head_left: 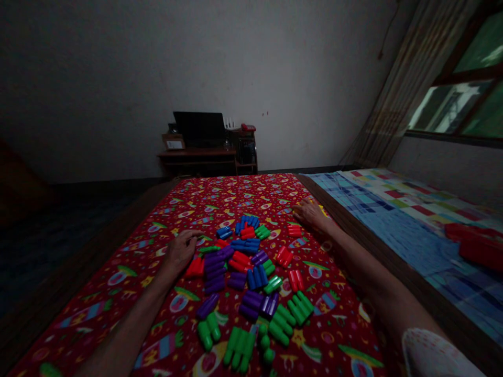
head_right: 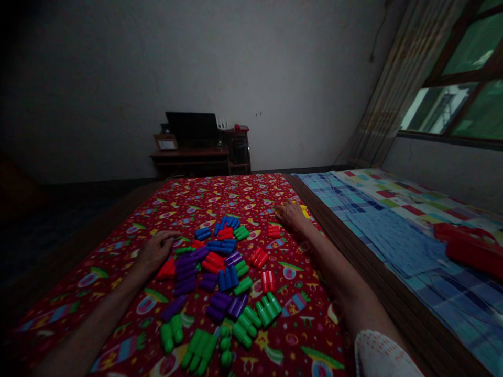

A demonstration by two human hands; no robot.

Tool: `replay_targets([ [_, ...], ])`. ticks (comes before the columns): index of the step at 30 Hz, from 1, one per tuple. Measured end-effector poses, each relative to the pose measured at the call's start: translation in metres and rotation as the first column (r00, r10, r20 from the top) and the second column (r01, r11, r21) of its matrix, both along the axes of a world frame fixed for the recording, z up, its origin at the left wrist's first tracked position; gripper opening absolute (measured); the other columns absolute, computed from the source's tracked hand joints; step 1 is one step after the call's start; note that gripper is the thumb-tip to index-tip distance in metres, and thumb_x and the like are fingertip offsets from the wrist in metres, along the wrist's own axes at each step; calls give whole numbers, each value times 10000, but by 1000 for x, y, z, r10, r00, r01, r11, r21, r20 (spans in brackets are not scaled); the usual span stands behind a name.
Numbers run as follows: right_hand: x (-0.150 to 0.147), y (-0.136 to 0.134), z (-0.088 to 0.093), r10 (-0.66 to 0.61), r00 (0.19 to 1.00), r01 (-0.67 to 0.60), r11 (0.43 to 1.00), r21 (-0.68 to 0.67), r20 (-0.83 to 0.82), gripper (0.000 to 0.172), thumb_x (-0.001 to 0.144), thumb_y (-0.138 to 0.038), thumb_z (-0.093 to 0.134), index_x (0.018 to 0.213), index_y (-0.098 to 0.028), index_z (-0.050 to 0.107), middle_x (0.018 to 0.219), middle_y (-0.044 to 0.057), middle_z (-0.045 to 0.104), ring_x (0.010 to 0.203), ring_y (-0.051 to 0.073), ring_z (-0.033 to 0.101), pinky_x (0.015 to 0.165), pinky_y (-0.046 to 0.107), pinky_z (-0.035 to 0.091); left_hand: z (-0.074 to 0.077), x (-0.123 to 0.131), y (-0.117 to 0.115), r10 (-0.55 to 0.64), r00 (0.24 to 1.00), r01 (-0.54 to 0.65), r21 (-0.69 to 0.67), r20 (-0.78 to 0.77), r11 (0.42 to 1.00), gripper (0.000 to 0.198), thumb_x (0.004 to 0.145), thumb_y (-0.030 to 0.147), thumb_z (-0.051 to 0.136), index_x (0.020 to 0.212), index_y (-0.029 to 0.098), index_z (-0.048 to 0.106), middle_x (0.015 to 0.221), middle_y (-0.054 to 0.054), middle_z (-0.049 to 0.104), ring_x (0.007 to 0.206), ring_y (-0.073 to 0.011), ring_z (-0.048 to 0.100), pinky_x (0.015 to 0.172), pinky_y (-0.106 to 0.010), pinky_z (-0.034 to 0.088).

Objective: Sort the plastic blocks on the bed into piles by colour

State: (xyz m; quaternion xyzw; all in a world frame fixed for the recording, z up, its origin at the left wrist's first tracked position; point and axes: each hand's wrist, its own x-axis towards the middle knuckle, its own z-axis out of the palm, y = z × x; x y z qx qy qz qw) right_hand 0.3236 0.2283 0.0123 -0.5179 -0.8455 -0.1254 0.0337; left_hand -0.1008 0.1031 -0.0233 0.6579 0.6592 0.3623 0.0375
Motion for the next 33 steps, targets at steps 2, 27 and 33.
replay_targets([
  [2,2,0,2,-10,1000,10,1000,-5,2,376,958,-378,418,1206,-205,643,1155,144,657,1177,289,485,973,434,341,1,1,0,-7,1000,7,5,-3,1000,356,749,362,398,827,205,708,951,-77,727,885,-232,665,834,-338,541],
  [27,58,17,-19,-201,734,125,979,-163,-648,536,998,-436,196,1260,-173,582,1213,120,659,1068,213,623,931,349,462,-1,-1,1,10,1000,-10,2,1,1000,319,741,358,420,790,220,704,950,-67,730,894,-233,660,861,-341,531],
  [33,50,11,-12,-232,692,206,971,-122,-684,541,993,-410,203,1219,-116,596,1217,155,646,1101,234,606,953,366,453,-2,2,2,5,1000,-5,3,8,1000,353,750,363,399,813,199,705,967,-86,721,900,-239,655,865,-359,527],
])
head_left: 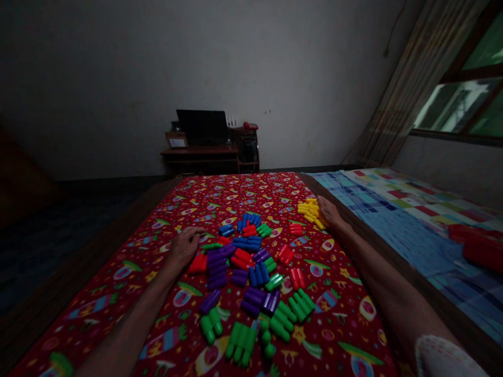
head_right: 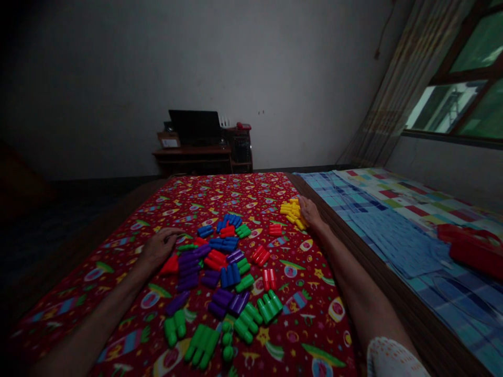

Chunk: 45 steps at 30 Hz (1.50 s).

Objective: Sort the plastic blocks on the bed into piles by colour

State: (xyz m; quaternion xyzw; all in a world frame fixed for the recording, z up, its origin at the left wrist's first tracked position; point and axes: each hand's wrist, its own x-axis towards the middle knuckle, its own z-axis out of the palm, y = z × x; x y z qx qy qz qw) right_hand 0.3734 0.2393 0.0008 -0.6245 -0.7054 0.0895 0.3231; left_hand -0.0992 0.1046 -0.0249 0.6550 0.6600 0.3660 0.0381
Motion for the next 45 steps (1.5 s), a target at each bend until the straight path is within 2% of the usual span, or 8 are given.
replay_targets([
  [4,-15,-21,15,-39,999,35,989,142,27,523,985,-373,225,1209,-87,601,1236,186,626,1156,261,574,998,385,420,1,1,0,-7,1000,7,2,15,1000,336,746,338,397,786,202,702,952,-81,720,889,-235,655,854,-357,530],
  [10,-67,-88,-5,455,878,-459,888,-3,151,424,952,-428,395,1220,-188,620,1199,124,633,1088,236,590,951,374,451,3,4,0,-16,1000,16,12,24,1000,325,736,293,395,792,194,699,937,-82,723,903,-231,652,873,-360,521],
  [20,-183,-133,-26,503,840,-495,864,91,-202,513,984,-476,245,1338,-210,503,1283,122,576,1214,222,503,1052,410,375,2,9,2,-7,992,1,47,128,999,376,777,281,371,943,157,685,996,-107,716,960,-246,653,907,-414,510],
  [24,-205,-127,-6,478,841,-484,874,42,-251,525,981,-469,247,1386,-206,452,1289,124,591,1169,231,554,992,393,426,1,9,2,-12,991,5,56,131,998,379,797,279,370,983,160,679,1004,-104,717,964,-241,661,897,-403,520],
  [29,-208,-69,20,385,908,-389,921,7,-168,586,980,-510,185,1153,-174,633,1141,117,659,1090,235,586,949,360,444,-2,9,2,-29,991,19,75,133,997,367,810,256,378,996,181,685,1035,-86,718,984,-233,658,918,-400,513],
  [33,-213,-45,14,569,785,-611,777,-151,-245,700,947,-621,183,973,-154,704,967,88,705,943,214,636,892,348,481,-4,8,3,-44,988,33,75,148,997,372,818,258,381,1012,177,688,1023,-84,723,981,-229,661,911,-397,519],
  [39,-220,-92,0,737,527,-838,534,-112,-424,710,911,-686,227,1083,-197,712,1112,54,699,1073,230,619,981,375,442,4,10,-1,-85,971,86,7,223,996,426,846,335,373,1086,159,679,1075,-100,722,1007,-242,664,919,-404,519],
  [45,-203,-126,14,791,512,-857,496,-138,-335,555,871,-587,485,1200,-177,664,1114,59,703,999,247,642,831,331,494,18,18,-13,-317,876,374,-99,363,922,540,851,528,373,1035,152,714,1099,-99,726,1052,-261,657,944,-387,503],
])
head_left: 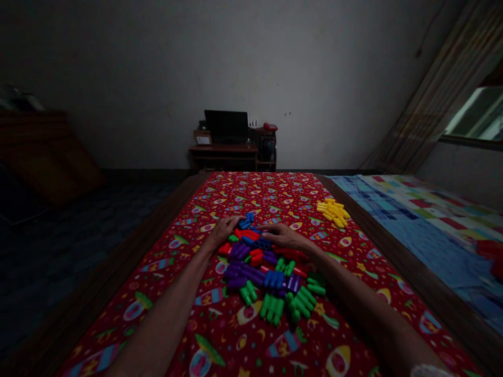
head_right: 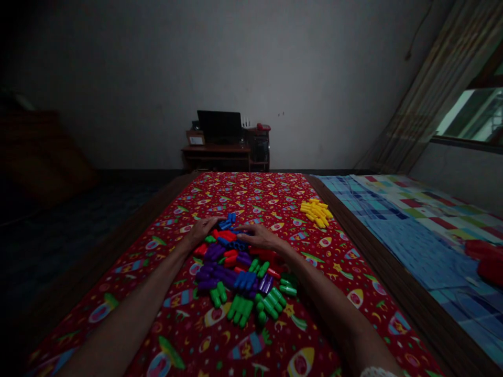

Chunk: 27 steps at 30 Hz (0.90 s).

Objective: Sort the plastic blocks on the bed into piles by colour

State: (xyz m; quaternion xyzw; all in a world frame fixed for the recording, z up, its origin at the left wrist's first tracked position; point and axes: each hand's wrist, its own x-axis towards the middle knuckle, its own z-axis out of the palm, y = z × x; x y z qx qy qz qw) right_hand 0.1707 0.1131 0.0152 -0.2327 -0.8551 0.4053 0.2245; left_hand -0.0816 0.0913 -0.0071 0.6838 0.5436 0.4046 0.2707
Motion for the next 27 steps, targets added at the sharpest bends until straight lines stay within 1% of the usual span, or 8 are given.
replay_targets([
  [3,1,-5,8,-147,981,127,980,151,127,441,902,-484,487,1071,-148,717,904,78,731,807,215,661,698,284,469,2,3,-3,-49,998,50,-41,38,998,545,824,570,418,994,152,724,1041,-98,743,996,-269,677,890,-382,528],
  [5,-5,-11,11,-282,946,227,929,291,160,406,923,-454,470,1003,-150,728,839,87,720,762,200,647,672,270,436,4,4,-4,-46,999,47,-48,24,998,534,815,579,433,960,161,731,1017,-92,748,976,-272,680,869,-378,533],
  [8,-18,-23,14,-318,918,200,888,414,238,363,915,-467,503,938,-176,719,802,83,703,728,180,622,630,249,387,6,5,-5,-17,999,15,-54,-27,998,543,812,586,431,939,156,738,984,-87,753,944,-276,682,845,-366,532],
  [14,-27,-32,21,-174,918,51,943,328,357,253,822,-400,635,929,-179,696,730,8,640,633,116,543,567,213,311,6,1,-6,-4,997,-1,-64,-80,998,559,780,624,466,944,165,741,994,-85,749,979,-276,658,890,-357,502],
  [17,-9,-14,28,-244,934,158,937,311,260,301,811,-337,612,1048,-173,698,784,2,659,681,119,568,596,205,339,8,-2,-6,-17,998,12,-85,-61,996,550,735,624,524,966,169,729,981,-87,745,943,-272,666,848,-359,517],
  [22,51,32,29,-592,787,486,768,418,172,328,840,-294,529,1079,-145,696,889,60,705,792,167,609,687,235,403,32,-1,-4,78,991,-81,-20,-107,997,436,727,509,535,920,158,707,949,-84,732,856,-241,671,750,-326,530],
  [25,82,52,17,-733,646,568,648,507,212,331,849,-267,510,1082,-117,691,934,107,710,850,194,617,737,258,416,49,9,-7,-110,951,93,-74,-289,993,310,735,394,543,867,178,721,937,-59,734,864,-220,668,793,-300,509],
  [27,94,58,7,-768,602,595,613,521,217,354,859,-273,499,1118,-110,678,951,120,713,868,202,620,752,266,422,53,18,-11,-266,870,200,-196,-414,960,259,728,322,564,876,191,731,927,-47,737,866,-215,669,791,-283,500],
])
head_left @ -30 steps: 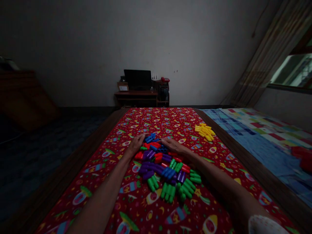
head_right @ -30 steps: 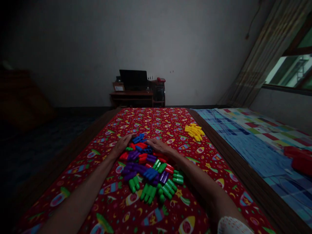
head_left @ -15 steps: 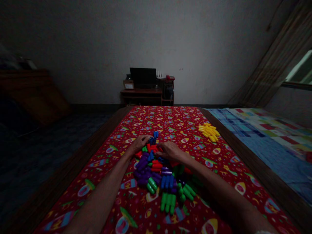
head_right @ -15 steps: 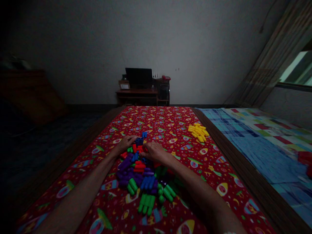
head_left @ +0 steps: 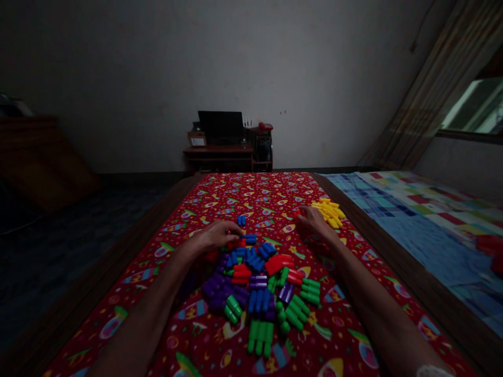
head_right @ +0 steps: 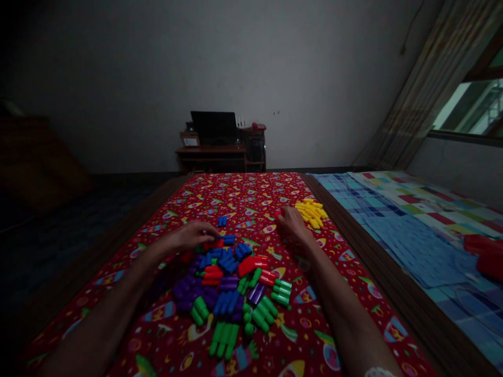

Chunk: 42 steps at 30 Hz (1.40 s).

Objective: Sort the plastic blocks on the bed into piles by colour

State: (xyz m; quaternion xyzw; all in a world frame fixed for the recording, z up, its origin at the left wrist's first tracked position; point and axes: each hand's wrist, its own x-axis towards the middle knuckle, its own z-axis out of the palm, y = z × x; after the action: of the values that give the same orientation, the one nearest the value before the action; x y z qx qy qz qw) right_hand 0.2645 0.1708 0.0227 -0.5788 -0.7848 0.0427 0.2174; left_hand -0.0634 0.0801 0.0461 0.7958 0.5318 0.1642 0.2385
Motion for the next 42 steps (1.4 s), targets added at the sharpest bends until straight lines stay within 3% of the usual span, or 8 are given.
replay_targets([
  [5,-2,0,-1,18,992,-4,994,108,-128,397,874,-283,484,1187,-99,645,985,139,716,874,212,626,767,288,436,-5,20,-13,20,945,6,78,-326,997,251,755,197,577,967,221,709,1033,-58,718,978,-223,643,856,-278,455],
  [8,-17,-10,10,232,962,-229,973,36,-146,310,877,-242,469,990,-99,720,826,97,719,722,174,621,660,250,413,-6,22,-16,80,924,-45,103,-374,994,263,774,214,580,1022,217,670,1002,-62,712,907,-216,649,786,-271,462],
  [12,-52,-34,16,488,857,-502,863,-55,-168,268,869,-226,498,879,-119,743,739,50,706,645,138,599,600,219,380,-4,17,-11,133,959,-120,65,-251,991,335,705,235,635,1035,182,640,920,-45,704,806,-206,650,683,-256,469],
  [21,-85,-72,8,652,722,-671,741,-5,-230,422,886,-289,569,1291,-169,571,970,94,706,800,167,625,697,249,428,4,40,-9,159,956,-196,129,247,972,215,651,309,639,835,198,647,783,0,701,712,-172,642,659,-268,501],
  [28,-83,-66,5,600,796,-602,798,-8,-78,297,837,-193,593,1125,-137,640,918,89,684,805,164,596,697,243,398,7,26,-3,271,812,-375,105,517,921,252,610,384,669,749,187,595,713,-11,671,699,-186,654,681,-306,521],
  [32,-84,-66,7,542,813,-564,824,-56,-213,364,859,-309,609,1186,-151,629,951,92,688,832,176,608,717,256,416,16,25,-6,289,759,-373,24,584,928,369,593,408,710,846,167,594,823,-40,703,769,-205,679,728,-330,538],
  [37,-90,-64,12,503,699,-611,789,-60,-508,374,920,-414,485,1068,-140,693,841,44,696,739,146,607,643,220,407,11,41,-9,183,809,-186,-53,559,981,438,688,458,660,1001,154,617,987,-82,724,859,-222,691,740,-343,561],
  [42,-72,-42,12,417,849,-453,890,-41,-324,352,912,-342,474,779,-118,710,627,9,622,585,111,521,555,211,314,6,28,-9,262,951,-284,127,165,951,291,806,350,548,1016,180,655,989,-74,723,924,-222,676,816,-332,520],
])
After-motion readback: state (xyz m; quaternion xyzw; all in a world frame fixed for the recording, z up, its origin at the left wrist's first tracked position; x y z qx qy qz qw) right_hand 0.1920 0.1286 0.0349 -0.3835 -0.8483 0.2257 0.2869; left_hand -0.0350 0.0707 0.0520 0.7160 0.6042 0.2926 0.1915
